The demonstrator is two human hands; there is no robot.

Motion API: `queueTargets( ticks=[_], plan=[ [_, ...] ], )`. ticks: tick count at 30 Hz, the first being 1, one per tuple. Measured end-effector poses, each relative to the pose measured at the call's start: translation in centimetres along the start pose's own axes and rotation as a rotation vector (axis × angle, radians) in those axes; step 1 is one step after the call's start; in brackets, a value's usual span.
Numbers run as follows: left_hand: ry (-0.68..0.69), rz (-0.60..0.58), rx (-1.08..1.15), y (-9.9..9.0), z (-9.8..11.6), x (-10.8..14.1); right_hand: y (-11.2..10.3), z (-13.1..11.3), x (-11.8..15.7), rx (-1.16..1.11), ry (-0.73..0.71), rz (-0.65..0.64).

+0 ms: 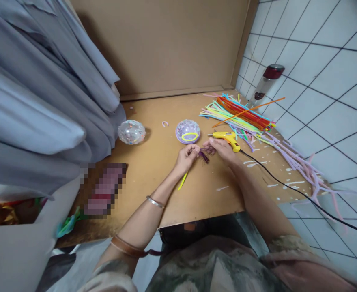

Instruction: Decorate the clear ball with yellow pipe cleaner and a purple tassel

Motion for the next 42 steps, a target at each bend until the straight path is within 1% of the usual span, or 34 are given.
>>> queueTargets(
  ticks=[4, 7, 11, 15, 18, 23, 29, 34, 39, 42],
  plan=[
    [0.000, 0.019, 0.018, -0.2, 0.4, -0.1, 0.3, -0.2, 0.2, -0.040, 0.046, -0.042],
    [-0.002, 0.036, 0.014, -0.5, 0.5, -0.1, 0.3, -0.5, 0.4, -0.049, 0.065, -0.051],
    [-0.006, 0.048, 0.015, -0.7, 0.3, -0.1, 0.2, -1.0, 0.8, -0.043, 0.056, -0.035],
    [-0.009, 0.056, 0.028, -0.8, 0.1, -0.1, 0.0, -0.8, 0.8, -0.045, 0.060, 0.002],
    [-0.017, 0.047, 0.034, -0.6, 0.0, 0.0, -0.3, -0.7, 0.6, -0.069, 0.032, 0.040],
    [-0.043, 0.043, 0.053, -0.4, -0.1, 0.0, -0.4, -1.1, 0.5, -0.098, -0.030, 0.058],
    [-0.066, 0.061, 0.068, -0.6, -0.3, 0.0, -0.9, -1.0, 0.5, -0.131, -0.015, 0.111],
    [-0.074, 0.057, 0.072, -0.6, -0.3, 0.0, -0.7, -1.0, 0.5, -0.115, -0.014, 0.111],
    [-0.100, 0.047, 0.084, -0.5, -0.5, 0.0, -0.9, -1.0, 0.5, -0.142, -0.013, 0.143],
    [-0.095, 0.051, 0.082, -0.6, -0.6, 0.0, -0.8, -0.9, 0.4, -0.114, -0.014, 0.116]
  ],
)
Point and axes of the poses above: each hand's wrist, its own x-axis away from the middle knuckle, its own y-axis out of the palm, z = x × y, the point moved 9 cm from there along -x, towards the middle knuckle, and after that the axes turned 10 degrees about y, right-handed, at the moved point
